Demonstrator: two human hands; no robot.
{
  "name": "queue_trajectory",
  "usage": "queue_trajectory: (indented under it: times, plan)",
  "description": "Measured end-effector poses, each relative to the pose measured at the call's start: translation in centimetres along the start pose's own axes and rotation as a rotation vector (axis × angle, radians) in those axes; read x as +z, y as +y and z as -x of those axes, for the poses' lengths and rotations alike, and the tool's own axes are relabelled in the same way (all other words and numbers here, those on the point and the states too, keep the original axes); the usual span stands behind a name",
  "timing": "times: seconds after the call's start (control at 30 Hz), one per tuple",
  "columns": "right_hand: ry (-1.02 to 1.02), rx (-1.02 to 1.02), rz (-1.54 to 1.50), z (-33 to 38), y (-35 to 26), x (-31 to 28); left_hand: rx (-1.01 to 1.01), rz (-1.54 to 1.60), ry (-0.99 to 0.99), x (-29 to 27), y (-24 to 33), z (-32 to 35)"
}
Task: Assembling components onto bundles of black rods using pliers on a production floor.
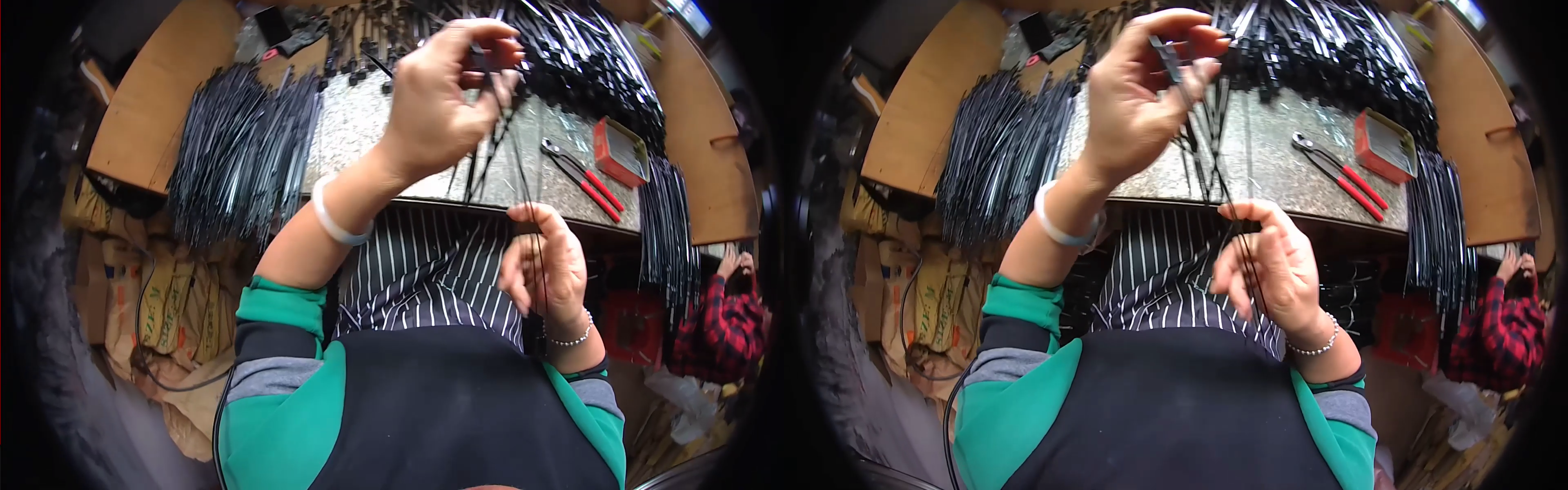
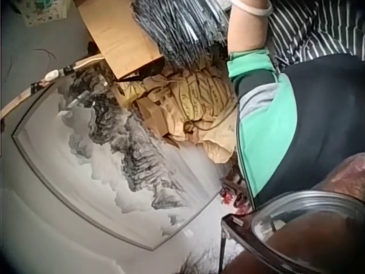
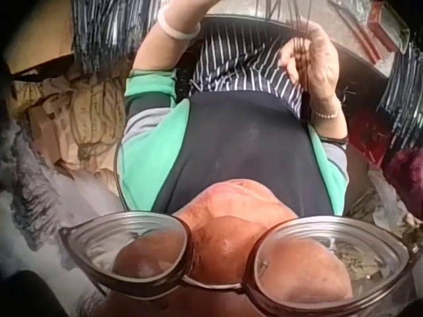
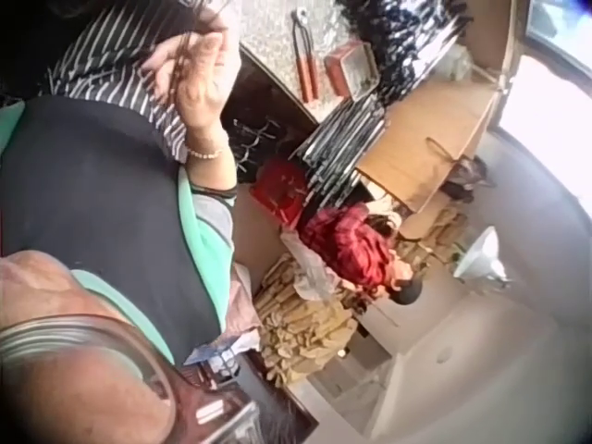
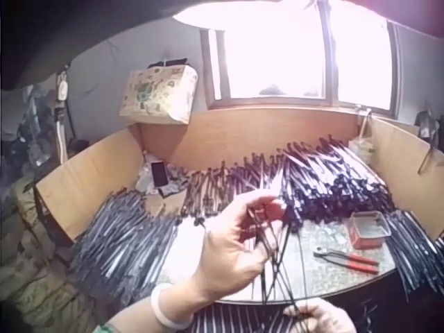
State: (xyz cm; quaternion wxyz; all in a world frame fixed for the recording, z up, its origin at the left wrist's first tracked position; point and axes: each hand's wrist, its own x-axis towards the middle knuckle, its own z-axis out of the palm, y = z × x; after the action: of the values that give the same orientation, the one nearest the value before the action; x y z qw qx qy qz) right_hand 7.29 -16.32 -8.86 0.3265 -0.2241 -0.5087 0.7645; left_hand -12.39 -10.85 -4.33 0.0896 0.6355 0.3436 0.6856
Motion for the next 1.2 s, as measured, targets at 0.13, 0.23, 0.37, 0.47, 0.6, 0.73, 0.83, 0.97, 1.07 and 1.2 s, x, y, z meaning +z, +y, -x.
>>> queue_trajectory:
  times: [0.13, 0.23, 0.37, 0.47, 0.6, 0.73, 0.83, 0.97, 1.07, 1.2]
  plan:
    - [-0.034, -0.119, -0.143, -0.9, 0.9, 2.3, 0.051, -0.033, -0.016, -2.2, 0.9, 0.7]
    - [-0.006, -0.053, 0.015, -0.9, 0.4, 2.8, 0.013, -0.019, -0.017, -3.7, 0.9, 1.2]
    - [0.178, -0.142, 0.017, -1.5, 0.5, 3.1, 0.076, -0.006, 0.073, -4.6, 0.8, 1.2]
    - [0.355, -0.148, -0.044, -2.3, 1.1, 3.7, 0.134, -0.097, 0.147, -6.2, 0.8, 1.4]
    - [0.038, -0.115, 0.076, -2.0, 1.6, 3.5, 0.336, -0.233, 0.158, -6.2, 0.0, 1.9]
    - [0.309, -0.188, 0.124, -2.8, 0.9, 0.7, 0.227, -0.089, 0.325, -7.7, 0.2, 1.4]
    - [0.258, -0.204, 0.132, -2.5, 0.7, -2.7, -0.152, 0.302, 0.275, -9.8, -0.3, 2.3]
    - [0.312, -0.181, 0.207, -2.6, 0.2, -2.9, -0.182, 0.153, 0.231, -10.3, -0.5, 1.8]
    - [0.216, -0.16, 0.321, -3.5, 0.1, 0.5, -0.255, -0.056, 0.064, -7.5, 1.8, 1.0]
    - [-0.103, 0.014, 0.242, -3.3, -1.1, 2.7, 0.478, -0.327, 0.014, -5.1, -1.0, -0.8]
